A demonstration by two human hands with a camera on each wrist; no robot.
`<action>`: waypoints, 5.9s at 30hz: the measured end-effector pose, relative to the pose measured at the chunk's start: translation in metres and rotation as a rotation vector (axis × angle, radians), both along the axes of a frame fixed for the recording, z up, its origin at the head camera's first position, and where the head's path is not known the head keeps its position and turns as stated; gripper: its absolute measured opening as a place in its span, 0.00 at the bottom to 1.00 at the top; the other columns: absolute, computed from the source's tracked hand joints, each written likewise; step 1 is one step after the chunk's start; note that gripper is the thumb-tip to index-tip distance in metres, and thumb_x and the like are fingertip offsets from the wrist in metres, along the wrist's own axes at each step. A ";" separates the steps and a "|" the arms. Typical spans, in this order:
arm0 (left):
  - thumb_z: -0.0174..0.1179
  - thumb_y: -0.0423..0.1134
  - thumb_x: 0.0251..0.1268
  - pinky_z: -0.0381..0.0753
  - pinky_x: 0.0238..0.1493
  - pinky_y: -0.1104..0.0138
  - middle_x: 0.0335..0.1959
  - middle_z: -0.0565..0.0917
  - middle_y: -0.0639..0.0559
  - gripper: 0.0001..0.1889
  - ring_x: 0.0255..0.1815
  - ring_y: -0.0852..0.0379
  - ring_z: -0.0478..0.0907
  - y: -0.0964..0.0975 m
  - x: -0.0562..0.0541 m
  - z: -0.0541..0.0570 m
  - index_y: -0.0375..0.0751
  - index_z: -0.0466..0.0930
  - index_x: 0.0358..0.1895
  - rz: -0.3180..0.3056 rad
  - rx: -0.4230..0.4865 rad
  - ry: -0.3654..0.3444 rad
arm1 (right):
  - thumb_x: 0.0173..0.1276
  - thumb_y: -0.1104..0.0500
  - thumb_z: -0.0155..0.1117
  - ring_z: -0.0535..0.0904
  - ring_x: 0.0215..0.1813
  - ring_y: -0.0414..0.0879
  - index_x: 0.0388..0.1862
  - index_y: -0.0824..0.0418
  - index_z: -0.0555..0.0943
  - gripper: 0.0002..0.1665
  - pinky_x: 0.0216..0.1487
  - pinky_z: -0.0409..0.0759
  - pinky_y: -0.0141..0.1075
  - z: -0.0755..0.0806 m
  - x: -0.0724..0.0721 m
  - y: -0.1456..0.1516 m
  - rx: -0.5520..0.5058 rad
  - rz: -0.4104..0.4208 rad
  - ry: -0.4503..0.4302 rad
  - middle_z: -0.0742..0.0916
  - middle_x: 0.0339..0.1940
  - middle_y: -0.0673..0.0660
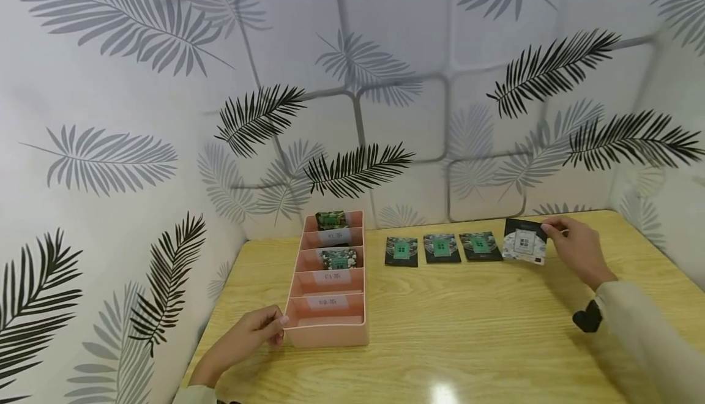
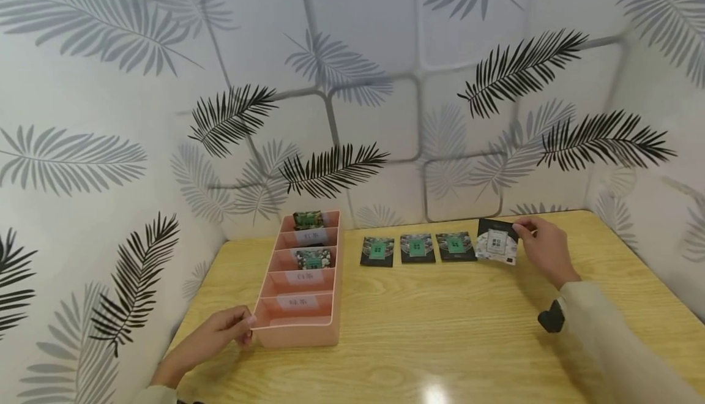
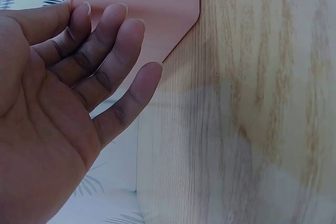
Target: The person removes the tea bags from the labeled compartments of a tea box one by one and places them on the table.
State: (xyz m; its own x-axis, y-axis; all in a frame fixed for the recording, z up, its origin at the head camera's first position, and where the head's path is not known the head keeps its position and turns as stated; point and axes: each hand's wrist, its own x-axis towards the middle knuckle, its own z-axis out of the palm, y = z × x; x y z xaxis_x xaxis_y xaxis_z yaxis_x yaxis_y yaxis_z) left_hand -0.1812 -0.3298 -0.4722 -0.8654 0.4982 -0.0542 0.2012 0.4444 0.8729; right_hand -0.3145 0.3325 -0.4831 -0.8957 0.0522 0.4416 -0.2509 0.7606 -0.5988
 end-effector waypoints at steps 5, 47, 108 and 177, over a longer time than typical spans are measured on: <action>0.49 0.45 0.85 0.86 0.44 0.55 0.35 0.82 0.32 0.17 0.38 0.36 0.81 -0.001 0.000 0.001 0.35 0.76 0.38 0.006 -0.002 -0.002 | 0.83 0.55 0.56 0.79 0.34 0.54 0.52 0.69 0.83 0.17 0.30 0.73 0.41 -0.004 -0.011 0.006 0.005 -0.014 -0.053 0.86 0.41 0.67; 0.49 0.47 0.85 0.86 0.43 0.54 0.35 0.83 0.36 0.18 0.38 0.37 0.82 -0.001 0.000 -0.001 0.35 0.76 0.40 0.039 -0.020 -0.005 | 0.80 0.59 0.55 0.78 0.51 0.78 0.55 0.73 0.84 0.19 0.49 0.76 0.67 -0.032 -0.064 0.019 0.160 -0.013 -0.250 0.83 0.54 0.77; 0.48 0.46 0.85 0.85 0.44 0.52 0.34 0.83 0.41 0.18 0.38 0.35 0.81 0.000 0.000 -0.001 0.36 0.75 0.38 0.031 -0.025 0.002 | 0.79 0.60 0.62 0.72 0.24 0.46 0.53 0.63 0.86 0.11 0.24 0.71 0.39 0.019 -0.023 -0.116 0.051 0.288 -0.040 0.87 0.43 0.60; 0.48 0.46 0.86 0.86 0.44 0.53 0.35 0.83 0.37 0.18 0.39 0.35 0.82 -0.001 0.001 -0.001 0.35 0.75 0.39 0.028 -0.014 -0.005 | 0.77 0.60 0.65 0.76 0.26 0.40 0.51 0.57 0.86 0.08 0.31 0.77 0.37 0.020 -0.008 -0.293 -0.001 0.638 -0.067 0.87 0.41 0.50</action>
State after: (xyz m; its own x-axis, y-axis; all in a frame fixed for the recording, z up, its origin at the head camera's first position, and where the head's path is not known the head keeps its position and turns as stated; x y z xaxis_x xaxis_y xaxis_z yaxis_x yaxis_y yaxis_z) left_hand -0.1803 -0.3309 -0.4730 -0.8785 0.4733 -0.0650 0.1847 0.4618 0.8675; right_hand -0.3222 0.0392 -0.4632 -0.7762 -0.5001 0.3839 -0.6162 0.4732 -0.6296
